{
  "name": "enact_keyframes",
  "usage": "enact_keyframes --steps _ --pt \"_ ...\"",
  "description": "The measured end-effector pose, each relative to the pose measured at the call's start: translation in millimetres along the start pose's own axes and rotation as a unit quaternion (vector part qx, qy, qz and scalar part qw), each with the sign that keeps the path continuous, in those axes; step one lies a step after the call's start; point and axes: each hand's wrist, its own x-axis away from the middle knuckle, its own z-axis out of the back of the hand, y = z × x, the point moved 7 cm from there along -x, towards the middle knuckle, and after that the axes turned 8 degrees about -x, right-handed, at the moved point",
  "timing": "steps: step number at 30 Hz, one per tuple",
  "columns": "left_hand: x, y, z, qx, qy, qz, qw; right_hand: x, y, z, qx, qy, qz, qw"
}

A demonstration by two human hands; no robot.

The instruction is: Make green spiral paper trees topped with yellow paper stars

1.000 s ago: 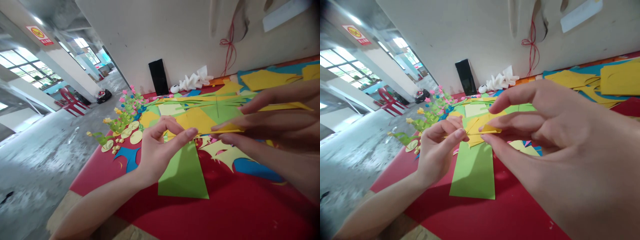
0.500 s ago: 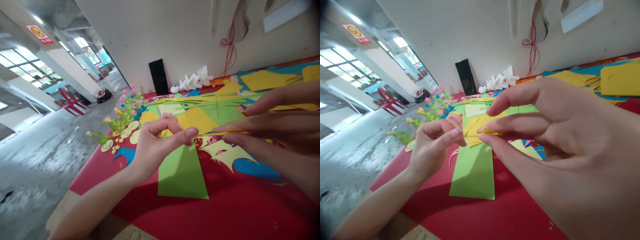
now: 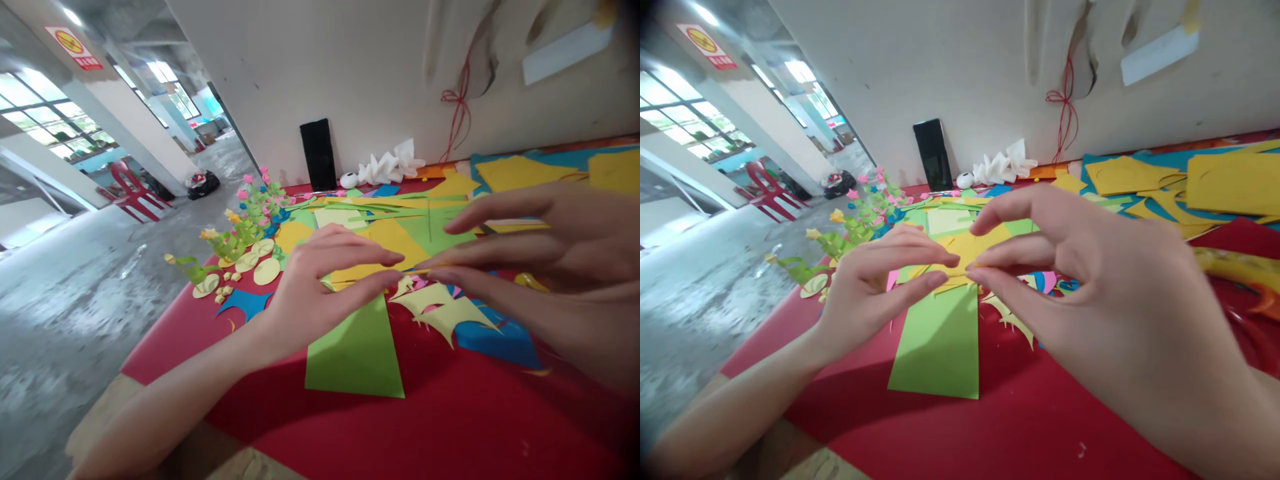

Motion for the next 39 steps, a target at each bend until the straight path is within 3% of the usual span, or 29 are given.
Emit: enact_keyframes --steps 4,11,20,25,29,39 --pt "5 7 -5.5 -0.005 0.017 -0.052 0.998 4 -1 -12 0.009 -0.012 0.028 0.999" --pt "7 2 -7.8 0.039 0.028 -0.040 0.998 7 -3 -17 -0.037 -0.049 -0.011 0.998" --pt "6 -7 -8.8 0.107 0.003 0.057 0.993 9 -10 -19 0.035 -0.064 0.054 0.996" --pt "7 -18 -14.6 0.155 -0.043 0.185 0.970 13 -10 -15 0.086 -0.048 0.092 0.991" --pt "9 -21 -21.7 0.197 -0.083 0.239 0.947 16 -5 -16 0.050 -0.050 0.082 0.994" --pt "14 -31 -32.3 0.247 -0.108 0.279 0.922 19 11 -9 0.062 0.009 0.022 0.998"
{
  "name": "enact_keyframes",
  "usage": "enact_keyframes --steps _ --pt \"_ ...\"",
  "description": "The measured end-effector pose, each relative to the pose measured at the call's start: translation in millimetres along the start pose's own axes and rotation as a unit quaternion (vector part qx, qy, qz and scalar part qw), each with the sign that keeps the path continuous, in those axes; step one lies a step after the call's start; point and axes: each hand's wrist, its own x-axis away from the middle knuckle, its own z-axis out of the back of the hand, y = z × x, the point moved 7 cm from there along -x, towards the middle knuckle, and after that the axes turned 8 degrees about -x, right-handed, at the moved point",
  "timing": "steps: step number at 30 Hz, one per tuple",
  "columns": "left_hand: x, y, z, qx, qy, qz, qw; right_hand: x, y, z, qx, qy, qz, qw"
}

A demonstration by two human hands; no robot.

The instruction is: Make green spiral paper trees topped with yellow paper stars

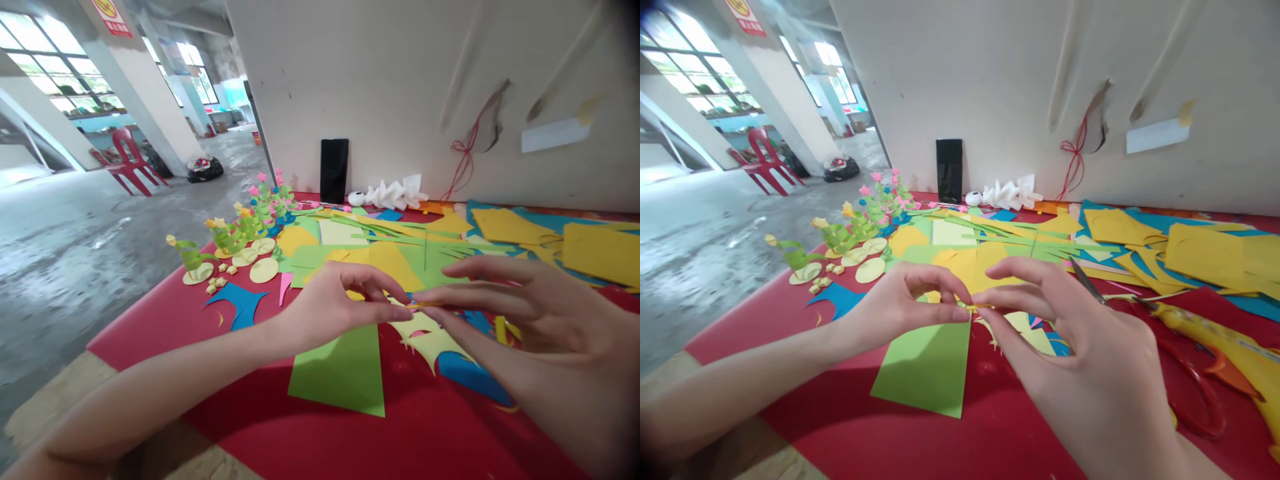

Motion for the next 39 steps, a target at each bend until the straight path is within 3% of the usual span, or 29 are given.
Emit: enact_keyframes --steps 5,11,16,21,28,34,39 --pt "0 -12 -9.8 0.088 -0.041 0.005 0.995 -5 -3 -3 -0.009 -0.005 0.005 1.000" --pt "-1 -19 -14.9 0.132 -0.040 0.033 0.990 -18 -3 -8 -0.069 -0.054 0.009 0.996" --pt "-1 -23 -15.1 0.125 -0.018 0.018 0.992 -23 3 -14 -0.105 -0.106 -0.058 0.987" --pt "2 -26 -16.7 0.115 0.011 -0.018 0.993 -20 7 -16 -0.144 -0.120 -0.126 0.974" --pt "18 -31 -24.8 0.125 -0.014 -0.020 0.992 -9 0 -22 -0.147 -0.147 -0.114 0.972" --pt "26 -39 -21.2 0.100 0.007 0.003 0.995 -2 -7 -34 -0.195 -0.175 -0.112 0.959" --pt "27 -52 -31.1 0.121 -0.017 0.033 0.992 7 3 -37 -0.160 -0.201 -0.091 0.962"
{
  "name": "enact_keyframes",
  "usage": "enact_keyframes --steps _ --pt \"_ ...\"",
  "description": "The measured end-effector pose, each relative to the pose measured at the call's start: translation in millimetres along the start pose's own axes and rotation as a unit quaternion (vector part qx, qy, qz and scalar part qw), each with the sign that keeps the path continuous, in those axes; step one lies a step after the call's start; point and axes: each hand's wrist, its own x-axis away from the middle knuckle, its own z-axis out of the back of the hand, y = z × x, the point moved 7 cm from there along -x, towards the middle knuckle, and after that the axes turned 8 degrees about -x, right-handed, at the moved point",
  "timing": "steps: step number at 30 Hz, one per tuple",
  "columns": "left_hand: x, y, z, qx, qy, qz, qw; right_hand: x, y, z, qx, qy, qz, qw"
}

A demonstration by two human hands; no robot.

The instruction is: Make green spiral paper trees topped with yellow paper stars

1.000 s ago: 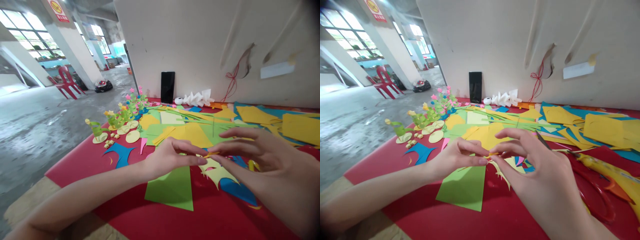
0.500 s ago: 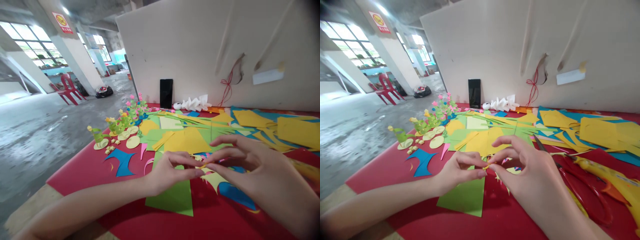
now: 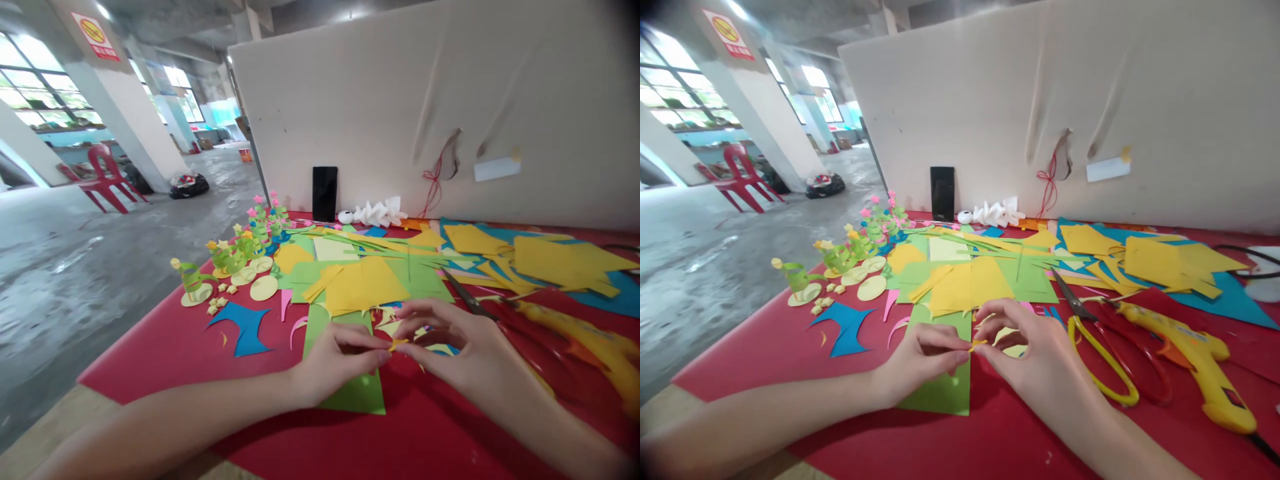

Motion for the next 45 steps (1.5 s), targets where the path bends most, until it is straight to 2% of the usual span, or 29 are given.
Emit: enact_keyframes --steps 5,11,23,30,38,45 --pt "1 -11 -7.1 0.004 -0.036 0.023 0.999 16 14 0 0.027 0.006 -0.038 0.999" --pt "2 -12 -11.3 -0.011 -0.073 0.027 0.997 34 14 -3 0.002 0.010 -0.073 0.997" --pt "3 -13 -12.8 -0.021 -0.117 0.022 0.993 40 13 -7 -0.023 0.030 -0.054 0.998" --pt "3 -12 -14.0 -0.015 -0.125 0.022 0.992 40 14 -7 -0.037 0.025 -0.061 0.997" --pt "4 -10 -13.5 -0.007 -0.112 0.041 0.993 42 13 -4 -0.051 0.058 -0.059 0.995" --pt "2 -12 -12.5 0.004 -0.101 0.061 0.993 44 16 -8 -0.065 0.046 -0.069 0.994"
